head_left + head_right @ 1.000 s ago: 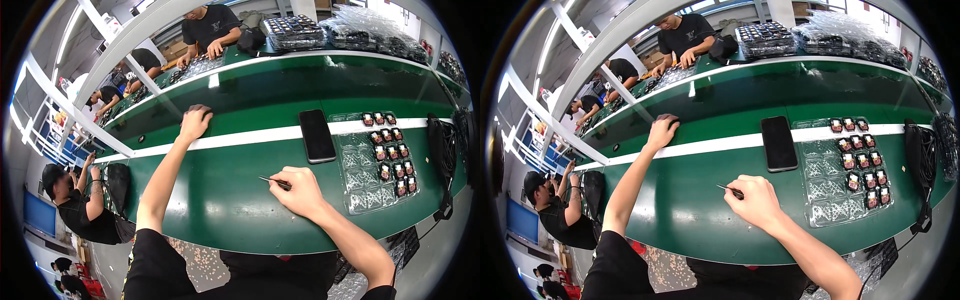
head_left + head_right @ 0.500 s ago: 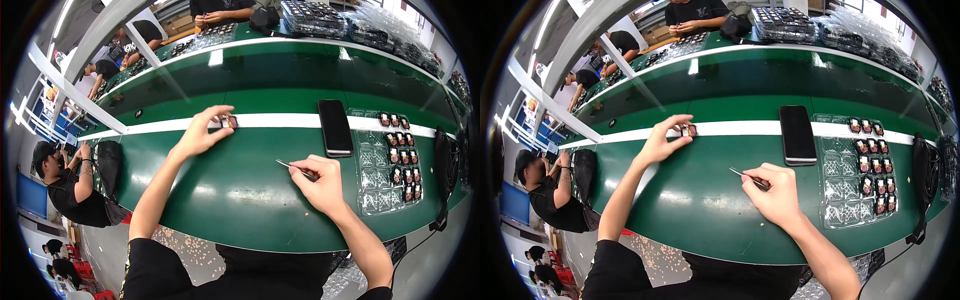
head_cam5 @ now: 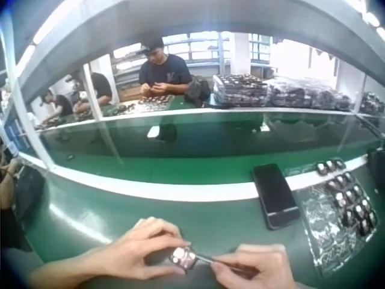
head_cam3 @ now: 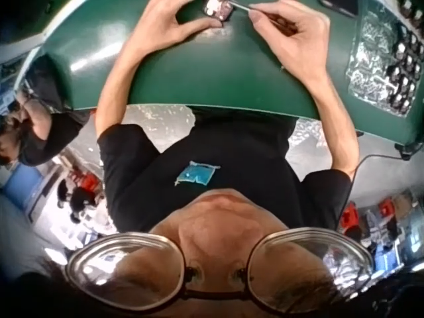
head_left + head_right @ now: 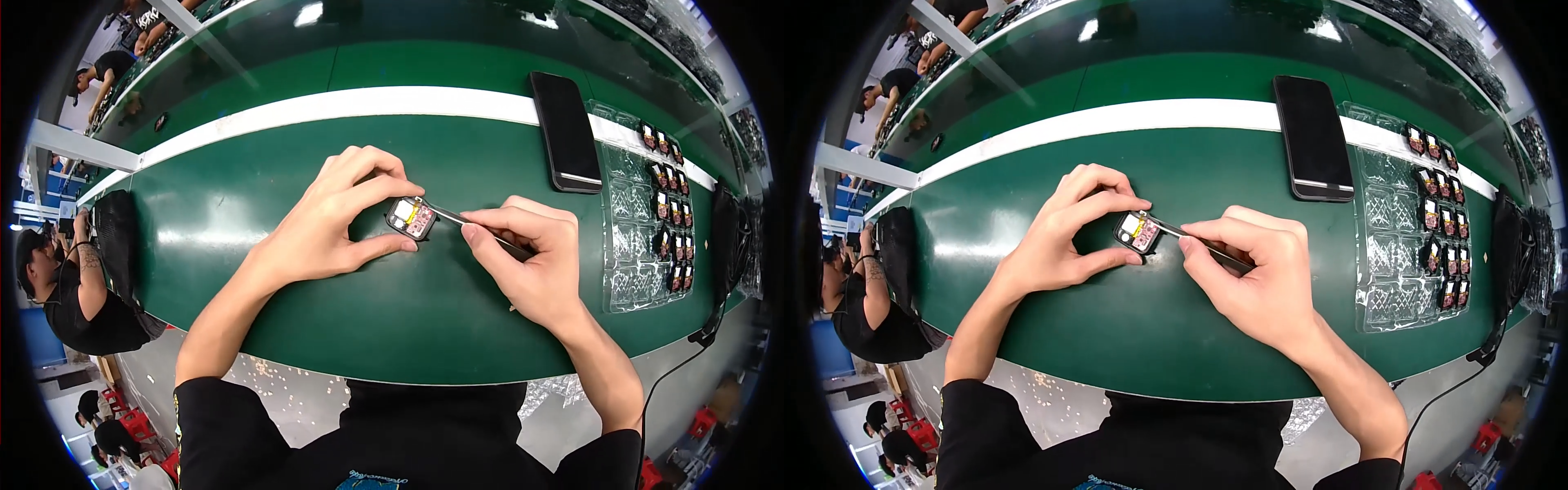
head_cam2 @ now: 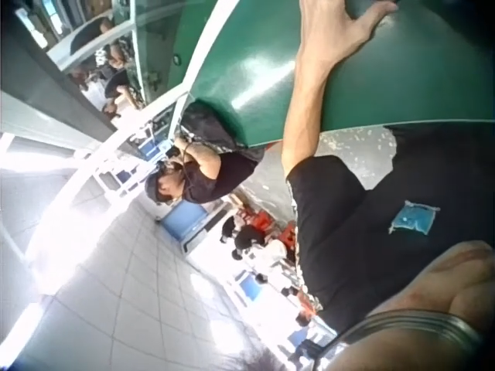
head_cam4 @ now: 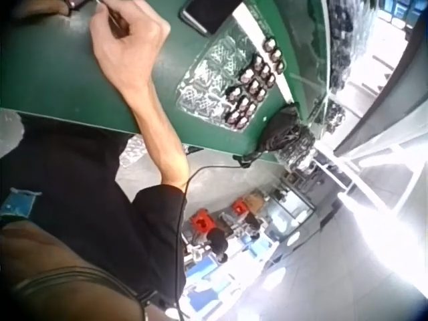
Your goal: Assemble small electronic components into a housing using tweezers.
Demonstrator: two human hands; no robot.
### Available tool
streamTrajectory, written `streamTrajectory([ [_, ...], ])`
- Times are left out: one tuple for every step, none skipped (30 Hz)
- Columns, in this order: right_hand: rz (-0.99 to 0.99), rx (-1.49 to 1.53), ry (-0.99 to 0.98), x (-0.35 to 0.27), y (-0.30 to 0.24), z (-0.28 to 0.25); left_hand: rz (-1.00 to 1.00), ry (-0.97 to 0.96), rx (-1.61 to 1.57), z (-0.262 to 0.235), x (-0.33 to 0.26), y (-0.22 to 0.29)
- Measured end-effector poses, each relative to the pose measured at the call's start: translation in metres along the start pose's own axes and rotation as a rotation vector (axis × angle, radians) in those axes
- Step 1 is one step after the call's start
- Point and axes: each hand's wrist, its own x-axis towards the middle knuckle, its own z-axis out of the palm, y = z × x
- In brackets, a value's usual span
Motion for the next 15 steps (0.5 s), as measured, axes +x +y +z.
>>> streamTrajectory([
  [0.011, -0.002, -0.013, -0.0008, -0.0011, 0.0018, 0.042, -0.027, -0.005, -0.0022, -0.0004, -0.0035],
  [0.041, 0.042, -0.015, -0.0015, -0.0018, 0.0035, 0.084, -0.053, -0.009, -0.0037, -0.0002, -0.0056],
  [0.071, 0.088, -0.017, -0.0022, -0.0016, 0.0051, 0.099, -0.036, -0.015, -0.0038, 0.0003, -0.0046],
  [0.081, 0.089, -0.029, -0.0032, -0.0006, 0.0053, 0.097, -0.021, -0.029, -0.0026, 0.0001, -0.0036],
  [0.064, 0.090, -0.021, -0.0044, 0.0008, 0.0046, 0.063, -0.032, -0.074, -0.0024, -0.0014, -0.0003],
  [0.046, 0.088, -0.007, -0.0054, 0.0021, 0.0039, 0.035, -0.046, -0.119, -0.0025, -0.0012, 0.0011],
  [0.057, 0.070, -0.009, -0.0065, 0.0021, 0.0030, 0.031, -0.049, -0.129, -0.0029, -0.0018, 0.0023],
  [0.068, 0.068, -0.012, -0.0064, 0.0007, 0.0021, 0.018, -0.079, -0.090, -0.0035, -0.0031, 0.0033],
  [0.013, 0.016, -0.042, -0.0050, -0.0022, 0.0016, 0.006, -0.110, -0.050, -0.0040, -0.0045, 0.0043],
  [-0.042, -0.036, -0.072, -0.0041, -0.0036, 0.0017, 0.003, -0.115, -0.057, -0.0032, -0.0050, 0.0041],
  [-0.033, -0.035, -0.074, -0.0042, -0.0034, 0.0026, 0.010, -0.093, -0.069, -0.0023, -0.0051, 0.0033],
  [-0.049, -0.045, -0.080, -0.0036, -0.0025, 0.0035, 0.019, -0.069, -0.081, -0.0010, -0.0047, 0.0015],
  [-0.065, -0.055, -0.086, -0.0029, -0.0019, 0.0042, 0.030, -0.063, -0.083, 0.0004, -0.0051, -0.0010],
  [-0.057, -0.055, -0.087, -0.0022, -0.0017, 0.0046, 0.028, -0.067, -0.090, 0.0014, -0.0051, -0.0016],
  [-0.068, -0.073, -0.083, -0.0017, -0.0016, 0.0047, 0.023, -0.064, -0.093, 0.0018, -0.0046, -0.0014],
])
